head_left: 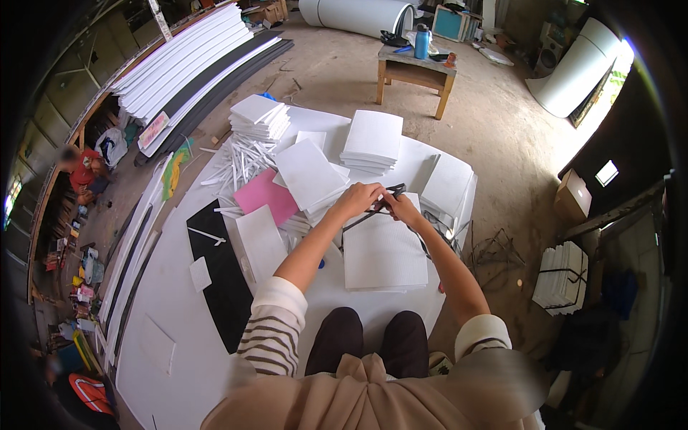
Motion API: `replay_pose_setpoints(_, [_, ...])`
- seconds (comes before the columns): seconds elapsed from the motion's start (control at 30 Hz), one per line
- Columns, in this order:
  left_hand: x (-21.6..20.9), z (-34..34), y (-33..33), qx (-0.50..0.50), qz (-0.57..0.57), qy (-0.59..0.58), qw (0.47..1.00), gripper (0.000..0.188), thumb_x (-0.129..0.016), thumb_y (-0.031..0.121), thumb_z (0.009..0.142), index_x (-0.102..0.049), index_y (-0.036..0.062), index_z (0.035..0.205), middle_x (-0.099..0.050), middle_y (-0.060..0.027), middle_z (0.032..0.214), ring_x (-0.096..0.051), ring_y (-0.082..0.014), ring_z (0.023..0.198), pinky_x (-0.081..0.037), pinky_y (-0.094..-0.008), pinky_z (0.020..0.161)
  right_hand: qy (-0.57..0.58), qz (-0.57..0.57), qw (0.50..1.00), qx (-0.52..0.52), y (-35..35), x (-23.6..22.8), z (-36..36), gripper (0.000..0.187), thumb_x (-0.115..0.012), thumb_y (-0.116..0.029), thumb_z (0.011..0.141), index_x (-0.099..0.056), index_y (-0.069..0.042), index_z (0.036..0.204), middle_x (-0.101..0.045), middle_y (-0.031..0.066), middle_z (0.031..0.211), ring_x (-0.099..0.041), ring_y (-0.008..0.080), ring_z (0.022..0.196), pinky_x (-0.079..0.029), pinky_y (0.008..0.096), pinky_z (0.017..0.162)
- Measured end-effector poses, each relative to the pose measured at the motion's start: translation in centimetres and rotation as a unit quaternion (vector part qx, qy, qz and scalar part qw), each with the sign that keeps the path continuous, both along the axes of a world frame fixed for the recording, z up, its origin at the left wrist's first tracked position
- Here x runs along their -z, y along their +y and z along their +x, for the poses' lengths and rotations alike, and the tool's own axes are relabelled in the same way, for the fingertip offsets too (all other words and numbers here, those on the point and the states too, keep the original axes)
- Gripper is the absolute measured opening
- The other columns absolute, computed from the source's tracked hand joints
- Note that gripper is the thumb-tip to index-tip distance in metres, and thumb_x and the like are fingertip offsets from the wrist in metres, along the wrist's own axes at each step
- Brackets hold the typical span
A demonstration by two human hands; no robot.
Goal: The person stacks white paper sheets on a table, aligns them, and secures the bundle with black straps. They tie the straps into a knot and trim the excess with scissors. The person then moves the finished bundle aside and begins stacking a new set of papers.
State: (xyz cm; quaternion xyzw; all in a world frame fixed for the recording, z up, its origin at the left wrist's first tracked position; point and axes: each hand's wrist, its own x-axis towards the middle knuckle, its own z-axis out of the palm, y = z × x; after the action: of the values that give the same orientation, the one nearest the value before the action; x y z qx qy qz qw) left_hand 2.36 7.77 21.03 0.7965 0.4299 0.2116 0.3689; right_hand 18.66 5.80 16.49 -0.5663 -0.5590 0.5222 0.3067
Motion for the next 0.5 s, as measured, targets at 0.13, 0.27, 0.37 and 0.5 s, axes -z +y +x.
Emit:
replay_pose_setpoints(0.13, [-0.6,-0.7,-1.4,0.005,0.052,0.093,0.994,0.03,-0.049,0.034,0.081,-0.06,0.0073,0.09,-0.061,-0.0135,0.075,-0.058,-0.0284,0.067,-0.045,-0.0349,0.063,-0.018,0.002,1.0,0.026,-0.2,-0.5,0.0,0.05,-0.036,-0.041,0.087,-0.057,-0.001,0.063,-0.046,0.0047,0.045,-0.046,0.0142,0.04,-0.038,0.0279,0.042])
replay_pose_setpoints(0.27, [0.1,-0.6,-2.5,-0.008,0.188,0.103,0.977,0.033,-0.054,0.038,0.076,-0.061,0.0071,0.084,-0.06,-0.0133,0.071,-0.057,-0.0314,0.068,-0.044,-0.0376,0.063,-0.074,0.024,0.996,0.053,-0.1,-1.3,-0.3,0.052,-0.034,-0.04,0.088,-0.056,0.0,0.064,-0.048,0.0059,0.046,-0.046,0.0139,0.039,-0.037,0.0274,0.039])
replay_pose_setpoints(0.37, [0.8,0.7,-3.2,-0.051,0.184,0.052,0.98,0.03,-0.056,0.036,0.075,-0.062,0.0065,0.079,-0.059,-0.0111,0.063,-0.055,-0.0299,0.06,-0.043,-0.0349,0.059,-0.045,-0.029,0.997,0.052,-0.3,-1.6,0.0,0.049,-0.037,-0.041,0.087,-0.056,-0.001,0.065,-0.045,0.0027,0.048,-0.04,0.0109,0.037,-0.033,0.0244,0.037])
replay_pose_setpoints(0.5, [1.4,0.7,-2.7,-0.09,0.033,0.013,0.995,0.029,-0.057,0.033,0.075,-0.061,0.0048,0.07,-0.054,-0.0068,0.054,-0.049,-0.0189,0.05,-0.039,-0.028,0.051,-0.138,-0.012,0.989,-0.057,-1.4,-3.0,1.2,0.037,-0.047,-0.034,0.084,-0.056,-0.002,0.07,-0.049,0.0032,0.052,-0.044,0.0121,0.043,-0.035,0.0241,0.04])
